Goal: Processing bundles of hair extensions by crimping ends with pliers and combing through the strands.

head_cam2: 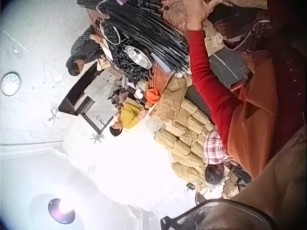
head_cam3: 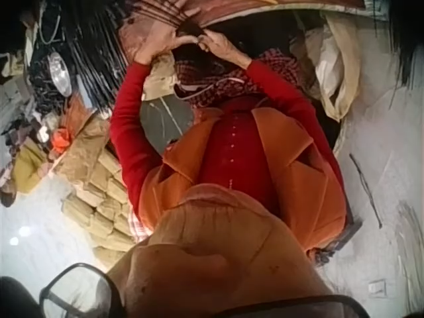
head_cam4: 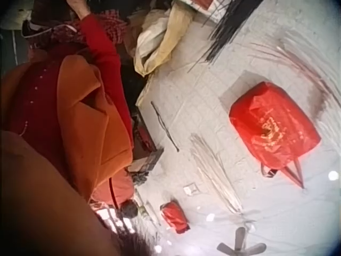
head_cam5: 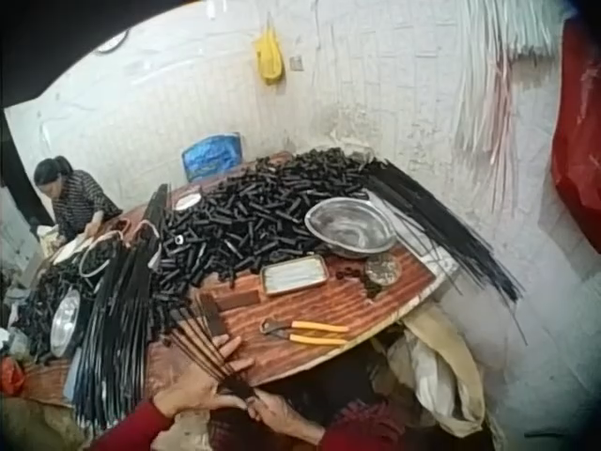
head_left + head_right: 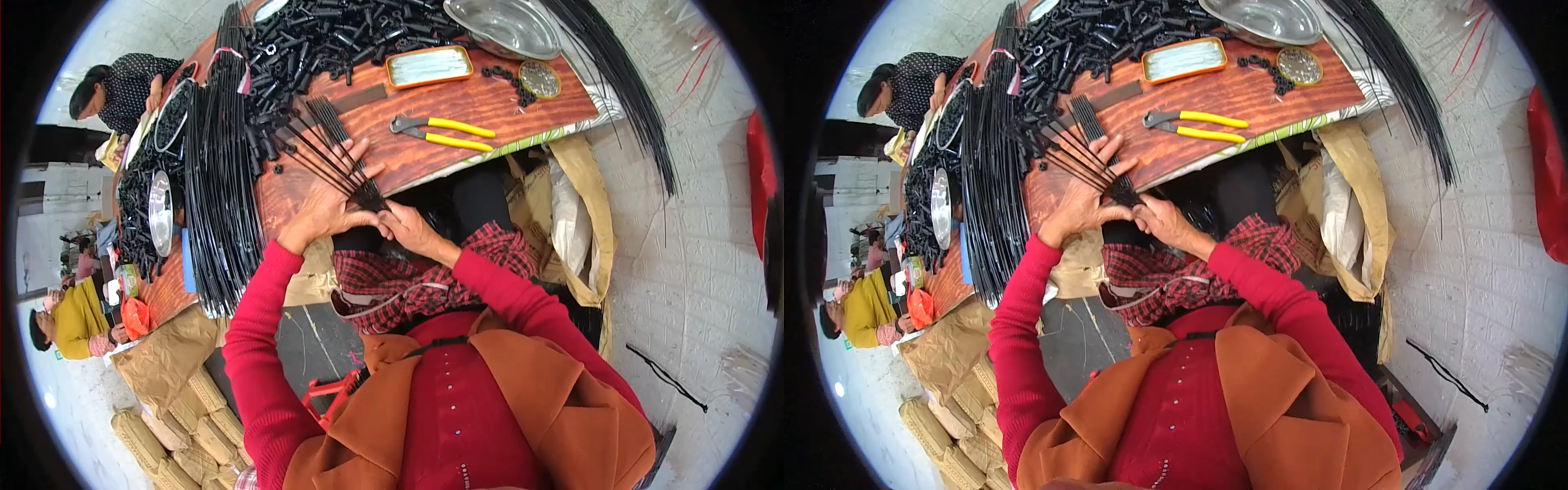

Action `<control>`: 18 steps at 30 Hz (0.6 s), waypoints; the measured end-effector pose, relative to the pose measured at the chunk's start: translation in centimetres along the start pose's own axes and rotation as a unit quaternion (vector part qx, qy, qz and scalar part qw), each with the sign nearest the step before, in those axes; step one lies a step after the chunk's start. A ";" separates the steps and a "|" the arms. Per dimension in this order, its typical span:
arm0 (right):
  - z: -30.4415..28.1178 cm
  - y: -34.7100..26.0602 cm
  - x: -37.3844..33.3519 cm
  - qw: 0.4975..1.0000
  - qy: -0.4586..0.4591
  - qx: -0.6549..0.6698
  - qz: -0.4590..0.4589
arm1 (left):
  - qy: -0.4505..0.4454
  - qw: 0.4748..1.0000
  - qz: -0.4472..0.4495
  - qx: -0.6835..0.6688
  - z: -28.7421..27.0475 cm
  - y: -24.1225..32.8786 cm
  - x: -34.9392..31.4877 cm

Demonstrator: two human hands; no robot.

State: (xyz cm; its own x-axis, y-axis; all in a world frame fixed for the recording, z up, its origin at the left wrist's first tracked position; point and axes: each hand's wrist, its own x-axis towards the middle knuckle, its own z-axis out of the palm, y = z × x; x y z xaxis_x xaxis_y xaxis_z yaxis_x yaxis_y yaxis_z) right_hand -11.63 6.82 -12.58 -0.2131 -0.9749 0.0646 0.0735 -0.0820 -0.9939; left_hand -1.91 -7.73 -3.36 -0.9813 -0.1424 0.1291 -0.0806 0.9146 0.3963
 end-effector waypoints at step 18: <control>-4.8 2.8 4.6 0.900 -0.019 -0.408 -0.155 | 0.014 0.990 -0.039 0.137 1.0 1.5 2.0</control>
State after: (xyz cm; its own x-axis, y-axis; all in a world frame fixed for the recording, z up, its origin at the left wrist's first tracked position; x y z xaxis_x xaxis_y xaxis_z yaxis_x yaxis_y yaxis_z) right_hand -17.08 3.10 -15.45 -0.0654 -0.9394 0.3366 -0.7266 -0.1864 -0.6613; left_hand -4.20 -6.26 -3.41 -0.9651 -0.2245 0.1348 -0.2049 0.9680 0.1450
